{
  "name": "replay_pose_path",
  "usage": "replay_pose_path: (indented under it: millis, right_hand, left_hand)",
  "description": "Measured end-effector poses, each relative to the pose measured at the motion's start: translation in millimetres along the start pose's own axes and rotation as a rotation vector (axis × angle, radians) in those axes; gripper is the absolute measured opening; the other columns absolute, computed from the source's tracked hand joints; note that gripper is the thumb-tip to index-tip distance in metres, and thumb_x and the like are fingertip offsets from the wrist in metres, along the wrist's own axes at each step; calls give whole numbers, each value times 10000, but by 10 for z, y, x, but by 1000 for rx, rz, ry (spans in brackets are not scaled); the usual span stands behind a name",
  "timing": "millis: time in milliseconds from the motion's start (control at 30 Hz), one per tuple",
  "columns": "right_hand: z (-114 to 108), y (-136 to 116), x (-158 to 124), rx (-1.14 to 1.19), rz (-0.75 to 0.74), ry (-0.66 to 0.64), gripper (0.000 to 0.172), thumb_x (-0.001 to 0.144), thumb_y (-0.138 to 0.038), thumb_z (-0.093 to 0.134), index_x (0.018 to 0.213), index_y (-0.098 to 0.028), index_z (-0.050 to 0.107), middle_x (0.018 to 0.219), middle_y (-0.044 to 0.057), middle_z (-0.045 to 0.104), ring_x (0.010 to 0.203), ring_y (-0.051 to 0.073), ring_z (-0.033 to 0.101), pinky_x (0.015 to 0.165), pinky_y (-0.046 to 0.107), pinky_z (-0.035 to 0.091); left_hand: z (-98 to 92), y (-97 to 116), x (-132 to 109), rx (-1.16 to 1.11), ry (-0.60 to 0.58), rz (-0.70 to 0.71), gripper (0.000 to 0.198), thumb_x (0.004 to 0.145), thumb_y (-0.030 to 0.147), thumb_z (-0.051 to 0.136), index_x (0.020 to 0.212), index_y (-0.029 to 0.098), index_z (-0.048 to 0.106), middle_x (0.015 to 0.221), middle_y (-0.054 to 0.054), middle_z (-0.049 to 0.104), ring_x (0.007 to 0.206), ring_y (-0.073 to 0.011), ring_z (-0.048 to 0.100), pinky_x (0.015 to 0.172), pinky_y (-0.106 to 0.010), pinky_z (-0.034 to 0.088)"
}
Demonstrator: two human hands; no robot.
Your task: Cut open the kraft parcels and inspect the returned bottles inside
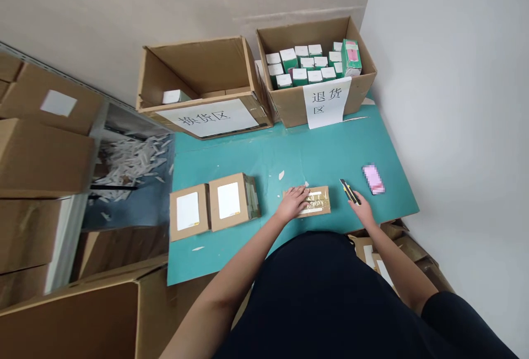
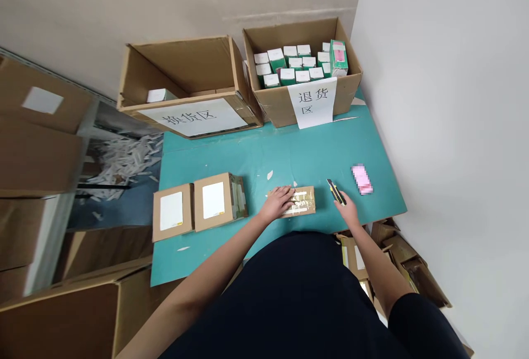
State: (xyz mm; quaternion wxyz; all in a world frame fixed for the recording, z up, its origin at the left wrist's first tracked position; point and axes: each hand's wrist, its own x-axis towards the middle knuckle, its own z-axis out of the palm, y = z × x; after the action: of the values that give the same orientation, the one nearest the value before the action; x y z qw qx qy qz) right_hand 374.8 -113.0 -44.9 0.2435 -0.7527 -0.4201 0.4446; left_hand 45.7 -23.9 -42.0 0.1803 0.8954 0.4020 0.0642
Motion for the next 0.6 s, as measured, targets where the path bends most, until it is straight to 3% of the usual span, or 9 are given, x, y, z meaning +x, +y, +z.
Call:
replay_pose_path:
  millis: [100, 233, 333, 500, 600]
  right_hand:
    - [72, 50, 186, -232, -14, 151, 554, 883, -419, 515, 1387, -191, 559, 1202, 118, 694, 1087, 286, 646, 910, 383, 500]
    - [128, 106, 411, -377, 33, 226, 532, 926, -373, 477, 1385, -115, 553, 1083, 175, 705, 1005, 307, 647, 891, 394, 478]
    - [170, 148, 538, -439, 0, 284, 499, 921, -331, 472, 1345, -89, 578, 1110, 187, 684, 1052, 306, 605, 939, 384, 444]
    - [234, 191, 604, -523, -38, 317, 449, 906, -291, 479, 1275, -89, 638, 1214, 217, 610, 1125, 320, 541, 992, 411, 402]
    - [253, 77, 562, -564, -6, 362, 491, 910, -295, 501, 1356, -110, 593, 1290, 232, 572, 1185, 351, 505, 1005, 470, 387]
  left_hand:
    - [-18, 10, -16, 16, -23, -12, 539, 952, 367, 585, 1472, 252, 498, 1513, -143, 516, 1395, -311, 482, 1150, -524, 378]
    - [-52, 101, -142, 45, 21, -28, 596, 963, 401, 573, 1513, 219, 431, 1572, -162, 434, 1472, -328, 381, 1193, -553, 319]
    - [-73, 189, -338, 38, 44, 11, 638, 958, 441, 580, 1521, 193, 410, 1581, -171, 417, 1495, -332, 336, 1208, -555, 302]
    - [-69, 291, -684, 25, 27, 21, 562, 978, 424, 545, 1495, 227, 445, 1500, -150, 521, 1418, -317, 449, 1185, -527, 344]
    - [-75, 321, -766, 27, 9, 1, 487, 997, 376, 509, 1466, 246, 480, 1409, -135, 598, 1341, -306, 521, 1156, -502, 378]
